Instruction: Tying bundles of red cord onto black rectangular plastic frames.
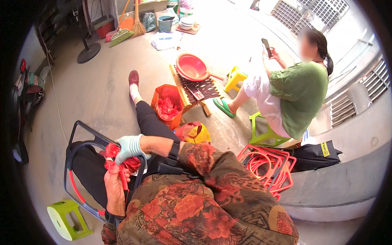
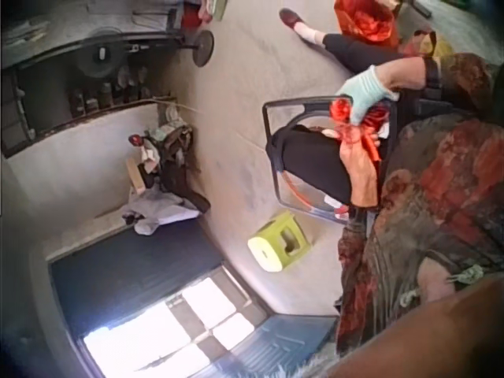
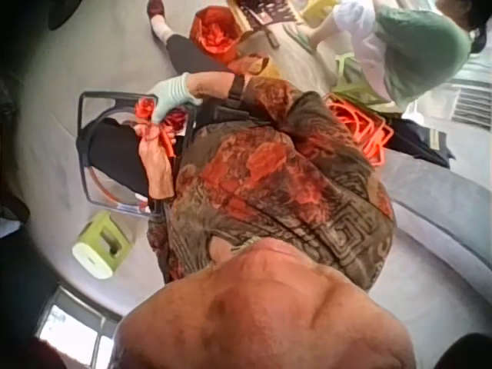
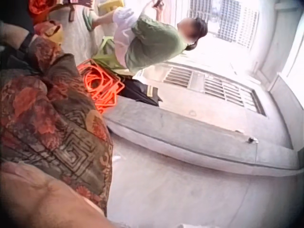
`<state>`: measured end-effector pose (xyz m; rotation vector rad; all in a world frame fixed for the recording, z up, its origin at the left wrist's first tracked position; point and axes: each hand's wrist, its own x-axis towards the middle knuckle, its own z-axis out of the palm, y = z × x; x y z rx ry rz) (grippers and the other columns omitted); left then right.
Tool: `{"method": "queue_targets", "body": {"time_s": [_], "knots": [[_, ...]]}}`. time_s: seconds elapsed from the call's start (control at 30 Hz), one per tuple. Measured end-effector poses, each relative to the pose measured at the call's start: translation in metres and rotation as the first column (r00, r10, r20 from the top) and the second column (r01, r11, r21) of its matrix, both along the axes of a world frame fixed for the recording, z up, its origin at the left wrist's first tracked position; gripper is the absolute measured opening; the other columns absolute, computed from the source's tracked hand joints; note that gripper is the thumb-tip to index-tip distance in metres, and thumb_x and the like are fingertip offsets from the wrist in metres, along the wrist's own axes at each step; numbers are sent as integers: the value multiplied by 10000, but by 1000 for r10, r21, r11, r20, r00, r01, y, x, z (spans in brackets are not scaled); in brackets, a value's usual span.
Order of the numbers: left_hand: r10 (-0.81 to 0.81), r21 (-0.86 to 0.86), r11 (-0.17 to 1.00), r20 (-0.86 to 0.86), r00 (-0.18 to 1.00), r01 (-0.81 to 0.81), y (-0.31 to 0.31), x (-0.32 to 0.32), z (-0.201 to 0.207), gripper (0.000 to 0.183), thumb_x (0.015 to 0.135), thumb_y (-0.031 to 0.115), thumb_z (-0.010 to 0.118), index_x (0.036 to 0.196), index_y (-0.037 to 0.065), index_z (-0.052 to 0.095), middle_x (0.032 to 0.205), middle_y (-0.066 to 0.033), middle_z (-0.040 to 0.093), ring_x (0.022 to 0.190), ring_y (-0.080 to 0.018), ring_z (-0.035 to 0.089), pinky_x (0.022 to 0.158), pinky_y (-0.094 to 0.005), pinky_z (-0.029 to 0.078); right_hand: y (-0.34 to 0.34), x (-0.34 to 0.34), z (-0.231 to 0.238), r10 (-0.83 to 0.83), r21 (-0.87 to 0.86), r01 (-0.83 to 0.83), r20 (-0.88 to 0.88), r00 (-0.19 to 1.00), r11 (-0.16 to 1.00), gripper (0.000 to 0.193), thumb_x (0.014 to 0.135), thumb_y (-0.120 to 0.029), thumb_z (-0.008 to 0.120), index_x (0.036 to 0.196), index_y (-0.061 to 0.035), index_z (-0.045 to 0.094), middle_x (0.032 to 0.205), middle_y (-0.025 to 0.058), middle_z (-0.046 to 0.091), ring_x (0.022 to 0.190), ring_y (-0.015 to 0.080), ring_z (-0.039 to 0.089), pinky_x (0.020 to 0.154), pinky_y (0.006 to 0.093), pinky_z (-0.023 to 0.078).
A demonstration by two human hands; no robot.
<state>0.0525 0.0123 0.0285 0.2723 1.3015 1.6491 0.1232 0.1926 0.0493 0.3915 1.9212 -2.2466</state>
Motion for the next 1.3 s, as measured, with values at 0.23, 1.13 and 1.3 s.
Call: {"method": "queue_targets", "body": {"time_s": [0.23, 1.13, 1.3], "knots": [[-52, 23, 998, 29, 998, 52, -3, 3, -8, 224, 930, 252, 551, 917, 33, 593, 761, -73, 637, 619, -137, 607, 558, -267, 524, 7, 58, -1, 5, 91, -20, 160, 987, 996, 285, 858, -242, 626, 1042, -25, 603, 939, 32, 634, 842, 105, 583, 751, 262, 477], [-131, 75, 990, 233, 964, 117, 12, 1, 7, 147, 873, 180, 557, 897, 36, 549, 748, -133, 622, 618, -209, 607, 565, -317, 523, 24, -12, -18, -612, 133, 627, -137, 779, 768, 327, 839, -277, 651, 1040, -20, 629, 888, 83, 662, 809, 134, 607, 766, 294, 488], [-239, 147, 968, 292, 926, 204, 17, -1, 3, 227, 896, 216, 567, 995, 12, 554, 764, -123, 622, 601, -194, 590, 532, -308, 499, -5, -28, -47, -258, -379, 259, 54, 965, 888, 388, 880, -287, 597, 1161, -23, 554, 969, 84, 623, 874, 181, 614, 787, 330, 503]]}}
